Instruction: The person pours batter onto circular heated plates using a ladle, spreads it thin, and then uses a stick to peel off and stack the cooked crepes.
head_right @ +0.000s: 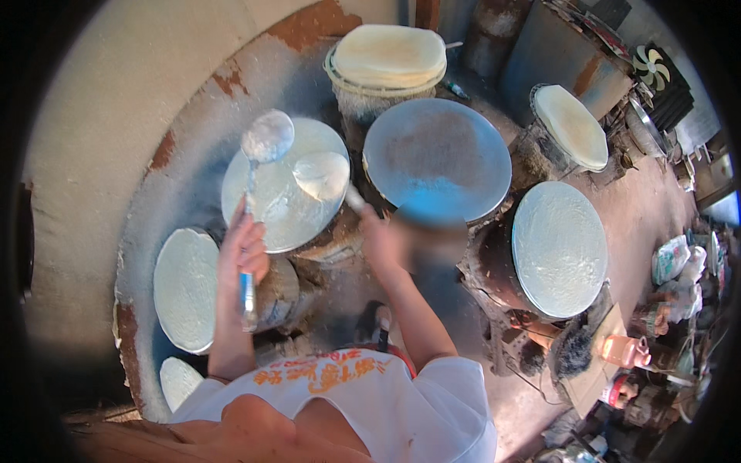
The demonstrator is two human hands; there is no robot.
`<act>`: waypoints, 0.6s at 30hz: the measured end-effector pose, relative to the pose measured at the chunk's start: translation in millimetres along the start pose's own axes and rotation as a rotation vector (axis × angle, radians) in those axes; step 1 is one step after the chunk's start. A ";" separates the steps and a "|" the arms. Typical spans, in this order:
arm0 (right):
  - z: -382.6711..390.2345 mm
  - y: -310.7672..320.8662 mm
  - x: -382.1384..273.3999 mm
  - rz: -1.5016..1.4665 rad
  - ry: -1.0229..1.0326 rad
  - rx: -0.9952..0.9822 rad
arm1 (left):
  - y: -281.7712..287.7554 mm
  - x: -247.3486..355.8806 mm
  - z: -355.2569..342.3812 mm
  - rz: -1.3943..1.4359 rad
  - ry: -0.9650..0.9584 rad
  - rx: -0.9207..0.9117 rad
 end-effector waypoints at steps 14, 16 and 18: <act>-13.8 16.5 10.1 0.188 0.298 -0.156 | 65.8 21.2 -42.3 0.882 0.238 0.029; -1.1 11.5 -6.7 0.118 0.330 -0.189 | 73.1 25.3 -50.4 0.792 0.275 -0.020; 30.8 -5.3 -10.9 -0.100 0.103 -0.132 | 77.6 25.1 -44.4 0.719 0.189 0.000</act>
Point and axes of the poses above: each hand's wrist, its own z-axis away from the middle knuckle, its own y-axis out of the back of the hand, x = y × z, the point moved 1 cm from there along -z, towards the middle knuckle, and after that the axes turned 14 degrees about -x, right-handed, at the moved point
